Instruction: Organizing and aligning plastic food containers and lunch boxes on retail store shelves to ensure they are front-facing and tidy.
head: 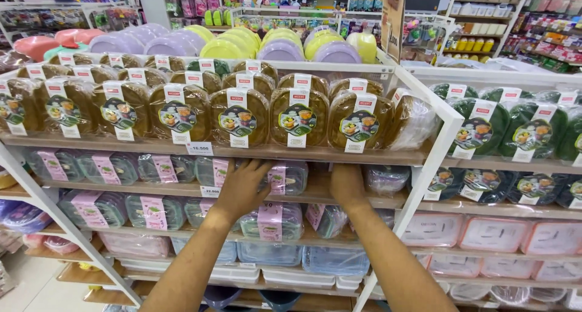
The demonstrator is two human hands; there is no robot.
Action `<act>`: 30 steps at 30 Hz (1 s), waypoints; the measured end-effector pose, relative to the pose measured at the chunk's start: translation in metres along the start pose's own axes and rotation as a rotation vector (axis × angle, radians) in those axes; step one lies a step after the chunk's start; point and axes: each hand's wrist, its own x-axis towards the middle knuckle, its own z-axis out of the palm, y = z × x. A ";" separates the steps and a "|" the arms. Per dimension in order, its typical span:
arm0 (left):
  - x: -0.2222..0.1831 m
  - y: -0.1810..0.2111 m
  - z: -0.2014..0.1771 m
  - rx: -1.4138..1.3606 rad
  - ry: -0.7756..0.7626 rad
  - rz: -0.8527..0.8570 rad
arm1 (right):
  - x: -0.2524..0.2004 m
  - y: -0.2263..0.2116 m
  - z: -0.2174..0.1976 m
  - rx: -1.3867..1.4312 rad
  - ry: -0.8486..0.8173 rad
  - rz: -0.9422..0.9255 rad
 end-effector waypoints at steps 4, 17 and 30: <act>-0.002 0.003 -0.008 0.007 0.009 0.015 | 0.024 0.002 -0.004 -0.138 -0.054 0.012; -0.005 0.004 -0.019 -0.062 0.030 0.044 | 0.008 0.033 -0.028 -0.537 -0.185 0.003; 0.011 0.045 0.006 -0.027 0.079 0.057 | -0.057 0.024 -0.049 -0.338 0.209 -0.087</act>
